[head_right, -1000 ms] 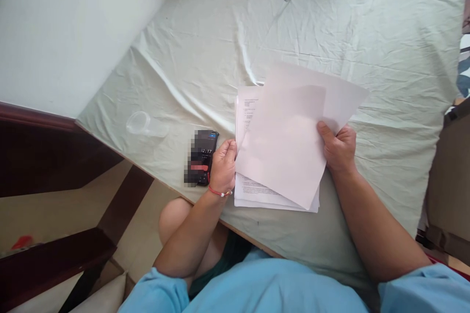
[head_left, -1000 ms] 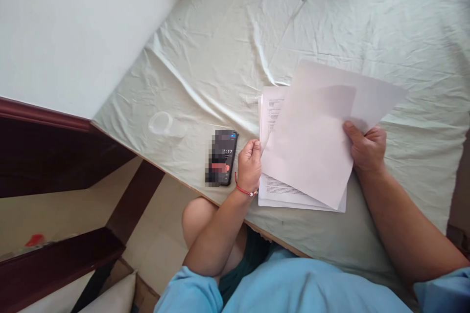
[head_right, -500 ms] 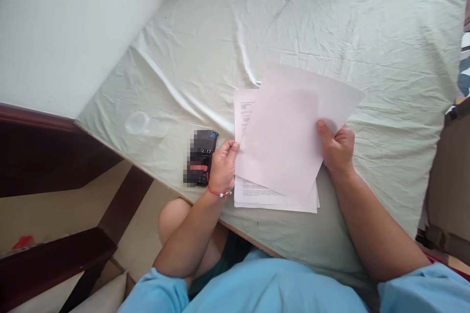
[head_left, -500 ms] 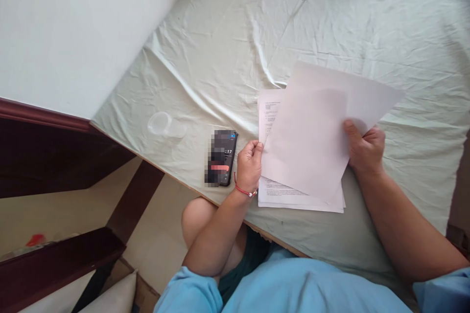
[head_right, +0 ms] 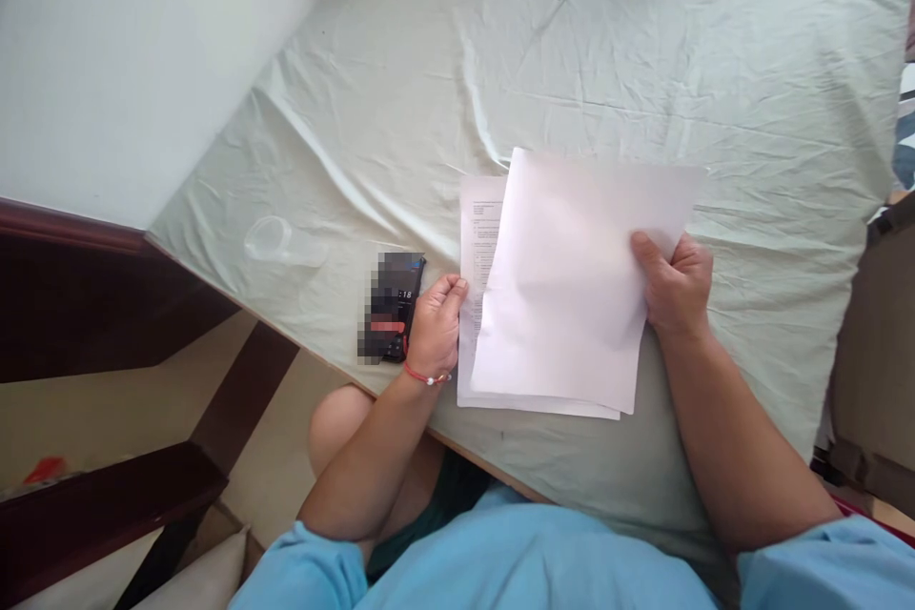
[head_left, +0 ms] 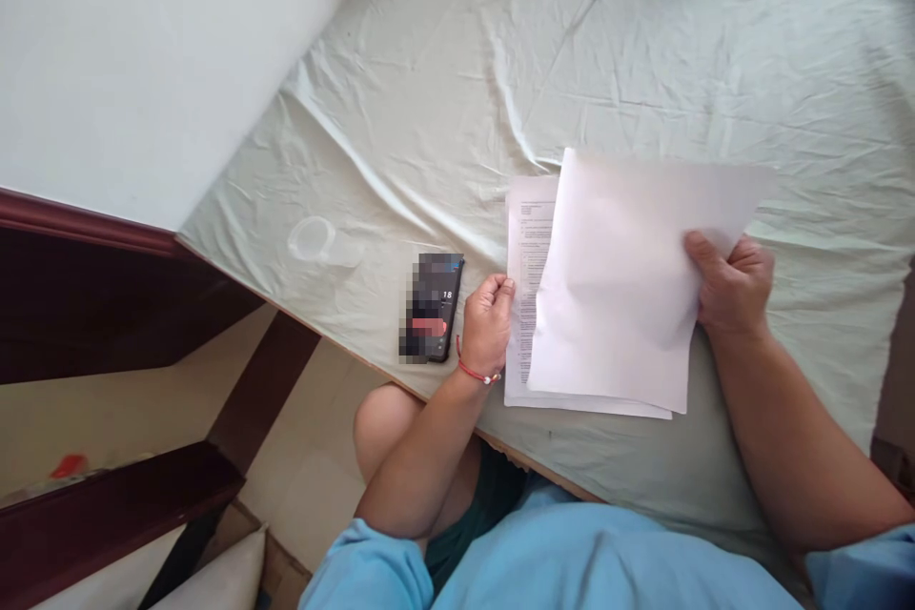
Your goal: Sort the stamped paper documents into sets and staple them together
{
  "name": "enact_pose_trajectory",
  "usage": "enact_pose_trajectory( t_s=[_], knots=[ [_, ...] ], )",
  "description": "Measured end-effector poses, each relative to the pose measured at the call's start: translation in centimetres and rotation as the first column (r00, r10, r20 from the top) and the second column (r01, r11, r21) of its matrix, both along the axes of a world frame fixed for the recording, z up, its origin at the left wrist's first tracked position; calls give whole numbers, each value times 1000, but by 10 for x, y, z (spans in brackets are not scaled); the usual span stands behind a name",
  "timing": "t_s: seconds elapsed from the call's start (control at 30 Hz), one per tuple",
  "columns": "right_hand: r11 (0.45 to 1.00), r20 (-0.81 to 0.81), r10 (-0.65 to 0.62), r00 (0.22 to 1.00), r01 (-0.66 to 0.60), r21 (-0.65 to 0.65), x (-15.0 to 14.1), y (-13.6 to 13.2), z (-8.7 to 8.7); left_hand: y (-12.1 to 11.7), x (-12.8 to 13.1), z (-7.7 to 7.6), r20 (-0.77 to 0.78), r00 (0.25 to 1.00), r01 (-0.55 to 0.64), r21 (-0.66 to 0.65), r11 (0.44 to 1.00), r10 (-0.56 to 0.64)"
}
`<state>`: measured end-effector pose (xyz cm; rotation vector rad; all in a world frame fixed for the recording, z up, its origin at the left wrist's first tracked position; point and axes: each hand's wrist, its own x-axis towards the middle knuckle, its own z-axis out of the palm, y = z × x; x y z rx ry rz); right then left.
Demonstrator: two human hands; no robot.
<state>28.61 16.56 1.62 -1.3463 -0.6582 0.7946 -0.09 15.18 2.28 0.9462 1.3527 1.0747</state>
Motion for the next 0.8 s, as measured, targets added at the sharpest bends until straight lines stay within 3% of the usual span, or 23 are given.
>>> enact_pose_trajectory(
  t_s=[0.27, 0.5, 0.8],
  knots=[
    [991, 166, 128, 978, -119, -61, 2, -10, -7, -6, 6, -1, -221, 975, 48, 125, 991, -19],
    [978, 231, 195, 953, -171, -120, -6, -18, -2, -10, 12, 3, -254, 967, 42, 149, 988, -3],
    [983, 279, 178, 944, -154, -105, -11, -18, -6, -11, 12, 5, -314, 949, 52, 173, 983, 5]
  ],
)
